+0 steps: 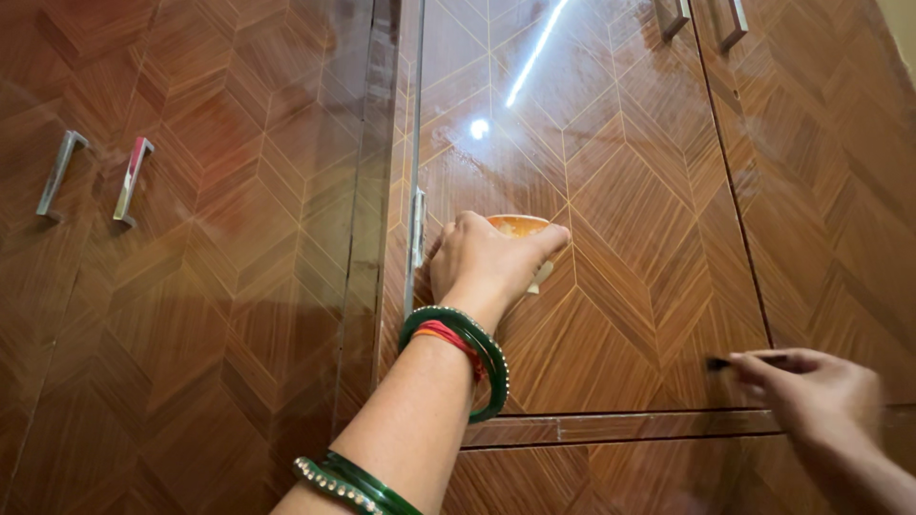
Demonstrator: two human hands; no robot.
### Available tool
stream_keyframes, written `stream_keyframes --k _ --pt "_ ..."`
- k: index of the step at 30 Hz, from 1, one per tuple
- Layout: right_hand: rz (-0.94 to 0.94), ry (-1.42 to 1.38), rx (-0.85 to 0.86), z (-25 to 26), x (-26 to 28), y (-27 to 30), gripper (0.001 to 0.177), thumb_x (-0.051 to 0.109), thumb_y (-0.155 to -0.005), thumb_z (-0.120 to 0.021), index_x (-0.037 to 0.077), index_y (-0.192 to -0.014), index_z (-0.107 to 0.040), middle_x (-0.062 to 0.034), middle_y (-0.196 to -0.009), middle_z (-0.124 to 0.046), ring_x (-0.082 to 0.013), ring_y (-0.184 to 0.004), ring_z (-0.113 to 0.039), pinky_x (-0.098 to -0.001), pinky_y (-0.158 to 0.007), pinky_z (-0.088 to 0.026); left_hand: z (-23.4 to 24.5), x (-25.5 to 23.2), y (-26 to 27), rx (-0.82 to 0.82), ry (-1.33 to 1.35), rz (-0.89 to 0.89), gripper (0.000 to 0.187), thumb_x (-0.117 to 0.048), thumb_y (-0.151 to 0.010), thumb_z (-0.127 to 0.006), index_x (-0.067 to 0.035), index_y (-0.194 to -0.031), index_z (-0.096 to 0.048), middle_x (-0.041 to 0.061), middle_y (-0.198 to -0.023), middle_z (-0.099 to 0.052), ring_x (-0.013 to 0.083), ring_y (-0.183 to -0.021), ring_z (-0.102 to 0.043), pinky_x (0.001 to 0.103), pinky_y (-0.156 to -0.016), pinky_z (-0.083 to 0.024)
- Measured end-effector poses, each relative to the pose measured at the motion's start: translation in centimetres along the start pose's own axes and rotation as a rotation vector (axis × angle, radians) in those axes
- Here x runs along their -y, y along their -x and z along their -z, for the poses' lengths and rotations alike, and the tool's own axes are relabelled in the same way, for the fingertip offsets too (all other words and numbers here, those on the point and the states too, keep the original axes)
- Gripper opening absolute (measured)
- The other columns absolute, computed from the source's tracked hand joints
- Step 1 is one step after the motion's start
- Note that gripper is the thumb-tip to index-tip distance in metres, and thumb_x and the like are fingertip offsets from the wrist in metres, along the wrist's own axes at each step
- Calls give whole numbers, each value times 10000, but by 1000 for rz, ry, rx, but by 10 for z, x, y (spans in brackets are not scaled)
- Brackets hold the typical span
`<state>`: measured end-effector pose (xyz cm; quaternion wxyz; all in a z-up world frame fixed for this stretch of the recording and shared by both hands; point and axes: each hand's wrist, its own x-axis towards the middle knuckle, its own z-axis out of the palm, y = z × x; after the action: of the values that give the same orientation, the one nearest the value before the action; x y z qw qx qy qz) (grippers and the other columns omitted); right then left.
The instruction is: The person applies a liquid from a small cup onto the surface of a wooden cabinet using a small brush, focusing on the seams and corners of the panels.
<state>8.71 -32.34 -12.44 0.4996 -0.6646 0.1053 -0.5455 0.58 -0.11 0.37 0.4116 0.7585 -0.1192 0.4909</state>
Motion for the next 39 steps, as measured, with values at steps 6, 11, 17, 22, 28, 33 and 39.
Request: stream_keyframes --k 6,11,17,22,28,33,39 --pt "-3 166 -54 14 -11 10 217 287 -893 -846 105 -1009 -862 -77 -865 -833 -175 -728 -742 -296 -621 -533 1 -1 1 -6 -14 1 1006 -657 -566 -790 -4 -1301 -584 182 -1343 -621 320 -1221 -633 432 -1010 -521" --pt "137 200 28 1 31 59 216 287 -835 -865 133 -987 -867 -56 -823 -820 -167 -652 -709 -309 -576 -524 1 0 1 -2 -30 -6 1014 -658 -568 -792 4 -1308 -583 191 -1333 -633 324 -1215 -639 442 -1008 -520" --pt "340 -218 363 -59 86 138 173 190 -723 -888 52 -820 -851 -59 -722 -827 -101 -618 -712 -259 -586 -563 1 -1 2 -24 -47 -6 1038 -690 -567 -795 -11 -1321 -577 202 -1360 -612 345 -1258 -602 470 -1074 -452" --pt "162 -354 493 -80 119 198 147 145 -737 -855 10 -788 -826 -49 -708 -834 -91 -634 -734 -246 -619 -580 1 0 2 -26 -59 -15 1021 -682 -572 -794 -11 -1313 -584 194 -1368 -609 341 -1259 -604 470 -1072 -458" --pt "176 -288 375 -58 77 151 172 168 -770 -892 18 -842 -848 -88 -753 -821 -142 -653 -706 -271 -610 -554 -1 1 -2 -30 -40 -22 1014 -669 -561 -794 -23 -1313 -580 190 -1352 -609 330 -1246 -605 449 -1046 -477" --pt "234 -158 169 -17 6 76 207 168 -770 -850 43 -934 -839 -83 -824 -825 -143 -715 -755 -272 -670 -590 -4 2 -2 -40 -17 -25 1000 -648 -553 -788 -16 -1304 -593 180 -1346 -612 317 -1233 -614 431 -1013 -506" --pt "-52 274 -68 16 -50 13 229 336 -897 -847 132 -996 -880 -31 -842 -790 -158 -680 -731 -347 -573 -531 -6 2 -4 -44 -36 -40 984 -654 -555 -785 5 -1267 -621 198 -1321 -634 323 -1217 -628 424 -1013 -513"
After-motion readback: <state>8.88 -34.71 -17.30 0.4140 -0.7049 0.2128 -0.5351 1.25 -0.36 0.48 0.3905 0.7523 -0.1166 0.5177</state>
